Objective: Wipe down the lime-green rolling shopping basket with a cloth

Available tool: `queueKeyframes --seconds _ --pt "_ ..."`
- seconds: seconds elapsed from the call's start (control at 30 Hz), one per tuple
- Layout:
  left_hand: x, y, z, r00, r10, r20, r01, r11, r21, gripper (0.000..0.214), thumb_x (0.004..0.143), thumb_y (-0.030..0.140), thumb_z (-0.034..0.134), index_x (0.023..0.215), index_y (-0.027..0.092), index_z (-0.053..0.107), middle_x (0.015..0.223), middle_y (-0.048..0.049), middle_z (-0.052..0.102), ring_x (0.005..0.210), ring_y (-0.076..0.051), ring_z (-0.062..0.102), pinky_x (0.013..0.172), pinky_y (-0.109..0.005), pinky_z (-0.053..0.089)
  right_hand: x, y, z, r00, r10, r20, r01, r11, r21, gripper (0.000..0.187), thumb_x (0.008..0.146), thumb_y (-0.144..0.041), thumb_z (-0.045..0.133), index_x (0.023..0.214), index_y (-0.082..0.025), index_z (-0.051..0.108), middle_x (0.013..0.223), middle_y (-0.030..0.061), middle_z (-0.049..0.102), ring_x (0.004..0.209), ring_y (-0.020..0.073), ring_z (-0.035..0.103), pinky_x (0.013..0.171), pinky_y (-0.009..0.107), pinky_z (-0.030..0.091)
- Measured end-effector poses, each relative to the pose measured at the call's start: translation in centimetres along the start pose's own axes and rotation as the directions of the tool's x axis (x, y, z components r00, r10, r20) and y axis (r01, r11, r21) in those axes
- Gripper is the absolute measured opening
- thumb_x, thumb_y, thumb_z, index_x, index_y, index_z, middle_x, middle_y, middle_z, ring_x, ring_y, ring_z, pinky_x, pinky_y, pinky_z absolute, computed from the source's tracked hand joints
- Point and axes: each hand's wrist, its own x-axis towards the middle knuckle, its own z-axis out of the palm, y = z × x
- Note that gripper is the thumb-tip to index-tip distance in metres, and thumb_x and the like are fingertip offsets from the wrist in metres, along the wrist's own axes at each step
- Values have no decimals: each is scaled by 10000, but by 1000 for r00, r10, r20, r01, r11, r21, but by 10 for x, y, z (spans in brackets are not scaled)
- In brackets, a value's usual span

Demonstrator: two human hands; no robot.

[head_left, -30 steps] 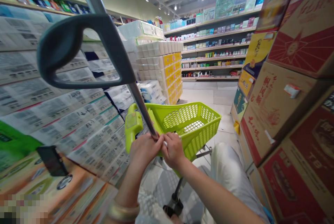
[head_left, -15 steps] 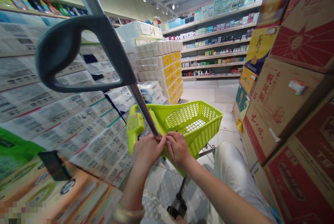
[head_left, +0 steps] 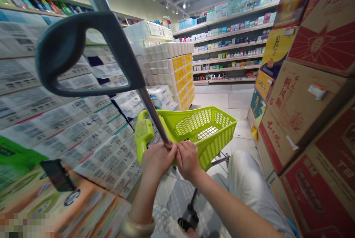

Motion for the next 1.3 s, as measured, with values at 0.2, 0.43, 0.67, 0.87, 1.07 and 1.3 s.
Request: queueKeyframes --seconds 0.2,0.43,0.67,0.87,1.07,1.3 --pt "-1 -2 1 1000 -3 -18 2 1000 -16 493 884 551 334 911 295 754 891 -75 751 849 -275 695 690 -336 487 -3 45 -9 1000 5 -23 -7 998 -64 353 966 -241 285 796 -189 589 774 62 576 785 204 478 750 334 339" --pt "-1 -1 4 999 -19 -45 18 999 -32 479 883 513 341 858 281 759 881 -79 749 825 -265 694 683 -331 486 -3 15 3 992 106 -72 -109 993 -35 336 964 -242 299 765 -198 567 767 54 545 792 205 463 752 339 319" --pt "-2 -2 5 998 -13 -65 13 1000 -12 479 881 515 344 842 280 760 854 -78 751 824 -275 698 686 -342 492 -6 14 4 999 -16 -50 16 1000 2 343 971 -266 286 837 -192 593 816 61 574 821 207 473 769 342 314" --pt "-1 1 3 998 -44 -38 44 999 -7 496 879 519 352 883 242 764 870 -99 752 846 -260 698 700 -316 489 -4 22 0 999 -37 -24 37 999 -2 358 974 -274 286 857 -188 613 827 67 584 827 209 480 773 334 324" --pt "1 2 3 997 -54 -52 53 998 -12 482 880 507 355 878 255 766 883 -88 750 848 -259 697 707 -320 495 -3 24 2 999 -47 -20 47 999 17 362 980 -283 282 875 -192 617 838 66 591 833 206 488 784 336 336" --pt "6 -2 7 997 -37 -63 35 999 -20 482 884 503 352 878 250 762 861 -83 747 843 -242 694 716 -307 491 -1 23 8 999 -29 -46 30 999 18 348 979 -276 285 868 -187 603 826 66 586 813 211 490 775 342 341"
